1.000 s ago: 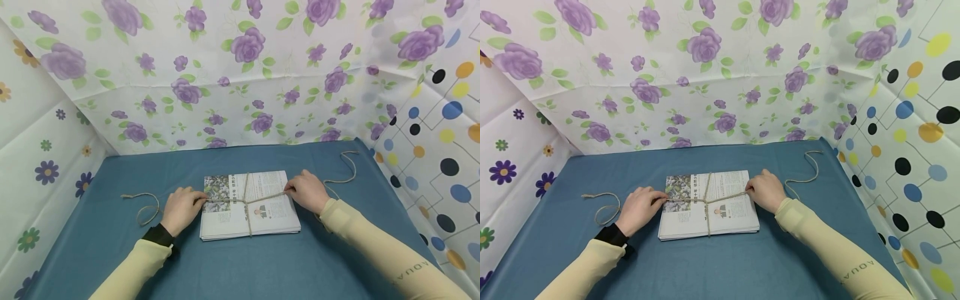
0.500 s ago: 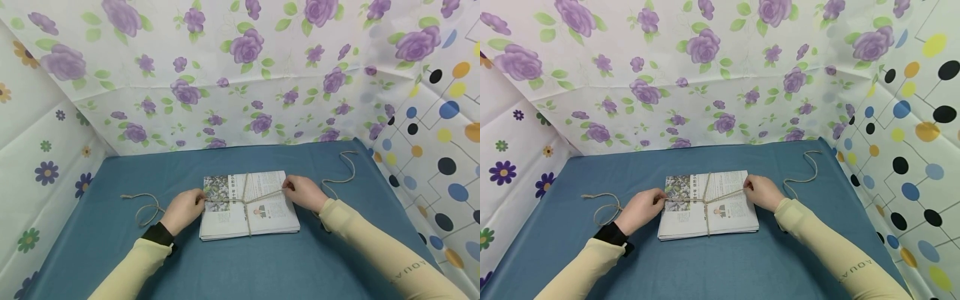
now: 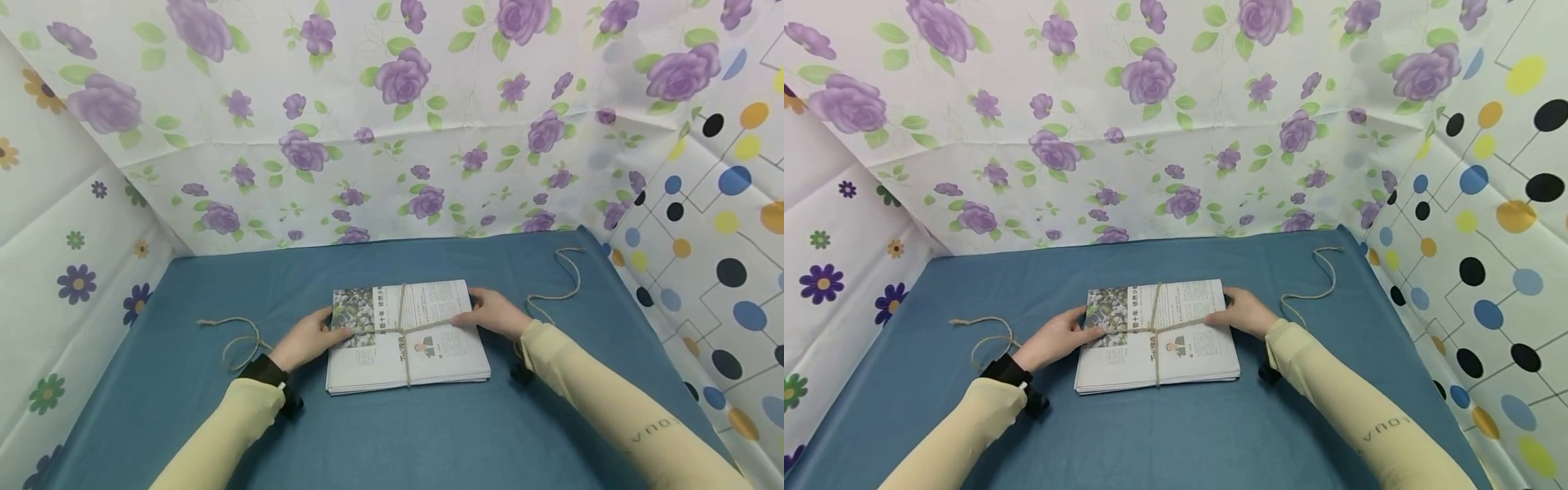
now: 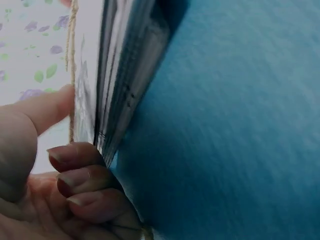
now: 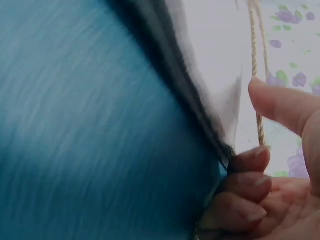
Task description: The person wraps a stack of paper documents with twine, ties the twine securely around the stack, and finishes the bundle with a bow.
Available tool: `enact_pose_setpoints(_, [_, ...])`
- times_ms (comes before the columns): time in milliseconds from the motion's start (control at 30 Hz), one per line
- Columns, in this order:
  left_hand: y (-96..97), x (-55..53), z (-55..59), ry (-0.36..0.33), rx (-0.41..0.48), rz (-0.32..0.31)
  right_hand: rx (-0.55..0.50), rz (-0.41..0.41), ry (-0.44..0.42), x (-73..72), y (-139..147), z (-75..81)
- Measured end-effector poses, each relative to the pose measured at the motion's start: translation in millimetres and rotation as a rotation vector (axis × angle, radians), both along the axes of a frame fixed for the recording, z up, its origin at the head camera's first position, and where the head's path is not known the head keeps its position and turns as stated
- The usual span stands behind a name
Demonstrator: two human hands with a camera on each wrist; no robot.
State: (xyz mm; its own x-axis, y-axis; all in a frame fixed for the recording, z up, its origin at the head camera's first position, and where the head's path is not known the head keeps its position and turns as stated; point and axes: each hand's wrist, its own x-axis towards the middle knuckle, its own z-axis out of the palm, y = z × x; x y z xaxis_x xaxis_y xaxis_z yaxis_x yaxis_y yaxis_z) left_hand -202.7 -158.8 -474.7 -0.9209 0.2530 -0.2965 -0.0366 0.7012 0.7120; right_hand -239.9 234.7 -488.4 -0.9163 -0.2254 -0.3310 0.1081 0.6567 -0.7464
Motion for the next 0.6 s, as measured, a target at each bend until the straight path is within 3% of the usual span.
enact_pose_setpoints(133, [1.3,0.8,-1.7,0.034,0.016,0.023,-0.046,-0.082,-0.024,3.0,-0.9,1.2])
enact_pose_setpoints(333, [-1.1,2.8,-3.9,0.074,0.004,0.06,-0.078,-0.139,0.025,9.8,-2.8,-0.2])
enact_pose_setpoints(600, [-6.3,5.1,-7.1,0.135,0.16,0.098,-0.154,-0.142,0.076,13.9,-0.9,-2.4])
